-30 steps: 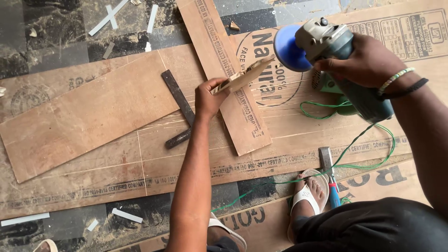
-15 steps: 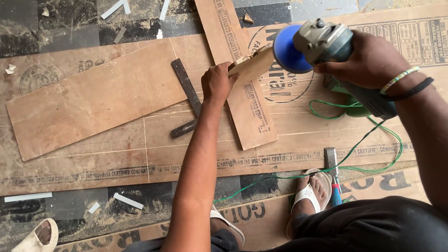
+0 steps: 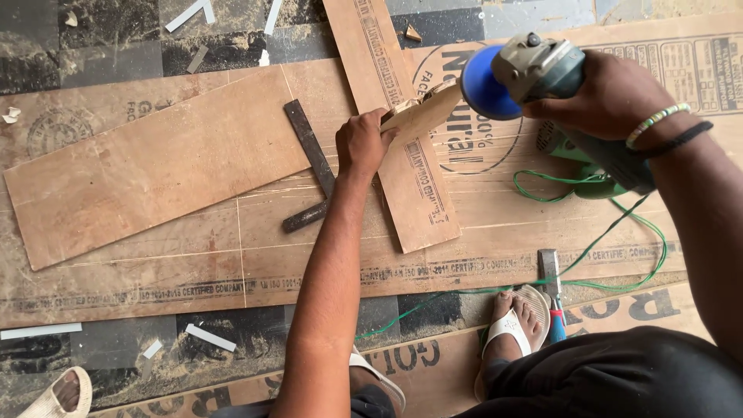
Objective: Sanding the edges of a small wooden board using an angle grinder.
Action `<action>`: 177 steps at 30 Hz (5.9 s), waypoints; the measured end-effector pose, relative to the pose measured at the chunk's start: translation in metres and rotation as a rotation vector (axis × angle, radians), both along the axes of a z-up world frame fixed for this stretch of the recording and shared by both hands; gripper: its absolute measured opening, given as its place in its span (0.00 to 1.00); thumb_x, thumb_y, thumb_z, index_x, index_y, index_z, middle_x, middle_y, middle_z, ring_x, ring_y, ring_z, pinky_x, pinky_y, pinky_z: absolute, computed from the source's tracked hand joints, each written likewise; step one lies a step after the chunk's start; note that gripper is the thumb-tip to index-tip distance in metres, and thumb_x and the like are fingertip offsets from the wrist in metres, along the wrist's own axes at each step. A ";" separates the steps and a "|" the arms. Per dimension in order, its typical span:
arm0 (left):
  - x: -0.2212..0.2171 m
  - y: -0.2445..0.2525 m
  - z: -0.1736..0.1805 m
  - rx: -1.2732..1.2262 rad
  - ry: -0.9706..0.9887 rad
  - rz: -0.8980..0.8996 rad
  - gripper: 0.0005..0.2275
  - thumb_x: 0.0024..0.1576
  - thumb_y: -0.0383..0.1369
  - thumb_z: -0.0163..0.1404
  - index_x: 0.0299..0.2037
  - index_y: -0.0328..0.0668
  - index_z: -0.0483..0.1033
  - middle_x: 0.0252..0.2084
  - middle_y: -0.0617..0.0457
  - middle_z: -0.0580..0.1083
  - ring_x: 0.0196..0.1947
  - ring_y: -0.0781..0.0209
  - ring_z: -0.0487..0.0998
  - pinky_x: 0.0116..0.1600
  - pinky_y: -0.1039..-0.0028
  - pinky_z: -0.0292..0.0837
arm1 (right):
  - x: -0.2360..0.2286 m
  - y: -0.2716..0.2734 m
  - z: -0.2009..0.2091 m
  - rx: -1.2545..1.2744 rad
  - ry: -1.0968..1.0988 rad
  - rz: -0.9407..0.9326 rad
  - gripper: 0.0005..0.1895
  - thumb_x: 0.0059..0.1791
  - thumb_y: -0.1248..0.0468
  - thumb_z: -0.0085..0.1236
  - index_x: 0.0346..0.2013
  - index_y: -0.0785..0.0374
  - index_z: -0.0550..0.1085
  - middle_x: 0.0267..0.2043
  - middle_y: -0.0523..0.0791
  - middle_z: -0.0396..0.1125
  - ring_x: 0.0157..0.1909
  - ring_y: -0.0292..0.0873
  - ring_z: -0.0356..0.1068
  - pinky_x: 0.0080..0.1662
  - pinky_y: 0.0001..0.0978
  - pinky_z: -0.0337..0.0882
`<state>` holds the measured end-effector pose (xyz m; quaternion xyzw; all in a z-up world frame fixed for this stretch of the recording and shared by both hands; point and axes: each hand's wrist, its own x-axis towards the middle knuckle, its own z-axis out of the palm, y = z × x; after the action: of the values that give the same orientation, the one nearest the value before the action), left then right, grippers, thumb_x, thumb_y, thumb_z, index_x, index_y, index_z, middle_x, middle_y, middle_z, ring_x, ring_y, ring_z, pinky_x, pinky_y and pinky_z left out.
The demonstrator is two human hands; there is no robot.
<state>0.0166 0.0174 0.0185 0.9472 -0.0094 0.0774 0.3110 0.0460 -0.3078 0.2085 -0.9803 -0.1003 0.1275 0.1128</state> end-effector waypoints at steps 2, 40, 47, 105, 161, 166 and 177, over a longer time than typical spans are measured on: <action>0.000 0.000 0.000 -0.014 0.006 0.006 0.13 0.51 0.34 0.65 0.42 0.38 0.81 0.35 0.44 0.82 0.36 0.52 0.86 0.38 0.63 0.79 | -0.003 0.003 0.004 0.001 -0.008 -0.003 0.39 0.41 0.37 0.69 0.54 0.64 0.76 0.42 0.57 0.76 0.40 0.60 0.77 0.45 0.52 0.77; 0.007 -0.002 -0.004 -0.049 0.043 0.006 0.13 0.51 0.34 0.65 0.41 0.35 0.80 0.37 0.44 0.82 0.38 0.51 0.85 0.39 0.64 0.80 | -0.025 0.076 0.035 -0.404 -0.127 0.138 0.42 0.42 0.29 0.64 0.50 0.62 0.75 0.31 0.53 0.76 0.30 0.54 0.78 0.34 0.44 0.78; 0.000 -0.005 -0.001 -0.020 0.008 -0.025 0.15 0.48 0.33 0.66 0.41 0.35 0.80 0.36 0.42 0.82 0.38 0.48 0.85 0.38 0.63 0.80 | -0.024 0.072 0.049 -0.456 -0.196 0.160 0.42 0.42 0.27 0.63 0.49 0.61 0.76 0.31 0.54 0.76 0.29 0.55 0.77 0.36 0.44 0.77; 0.016 0.016 -0.082 -0.881 0.070 0.132 0.29 0.45 0.49 0.67 0.49 0.35 0.78 0.43 0.46 0.83 0.44 0.57 0.83 0.50 0.68 0.80 | -0.004 -0.083 -0.014 0.336 0.026 -0.296 0.33 0.43 0.44 0.68 0.52 0.63 0.76 0.41 0.53 0.76 0.39 0.51 0.78 0.44 0.45 0.77; -0.023 0.013 -0.049 -0.518 -0.063 0.044 0.24 0.46 0.40 0.69 0.48 0.34 0.78 0.38 0.44 0.81 0.37 0.57 0.84 0.42 0.67 0.80 | -0.025 -0.026 0.076 0.229 -0.105 -0.057 0.24 0.50 0.49 0.70 0.49 0.63 0.79 0.36 0.52 0.76 0.38 0.46 0.77 0.46 0.44 0.76; -0.017 0.011 -0.031 -0.494 0.151 -0.053 0.19 0.51 0.38 0.66 0.48 0.35 0.80 0.37 0.45 0.83 0.37 0.58 0.86 0.42 0.69 0.80 | -0.042 -0.002 0.076 0.129 -0.188 0.025 0.31 0.41 0.46 0.71 0.51 0.62 0.78 0.39 0.53 0.75 0.38 0.53 0.76 0.43 0.46 0.75; -0.030 0.010 -0.028 -0.448 0.068 -0.064 0.18 0.50 0.39 0.67 0.43 0.34 0.81 0.33 0.43 0.82 0.33 0.55 0.86 0.38 0.68 0.79 | -0.052 0.062 0.081 -0.377 -0.121 0.167 0.39 0.41 0.35 0.66 0.52 0.62 0.76 0.34 0.56 0.75 0.33 0.59 0.76 0.39 0.47 0.77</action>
<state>-0.0132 0.0276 -0.0097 0.8558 -0.0115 0.0355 0.5159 -0.0063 -0.2460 0.2897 -0.9782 -0.1621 0.0938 -0.0898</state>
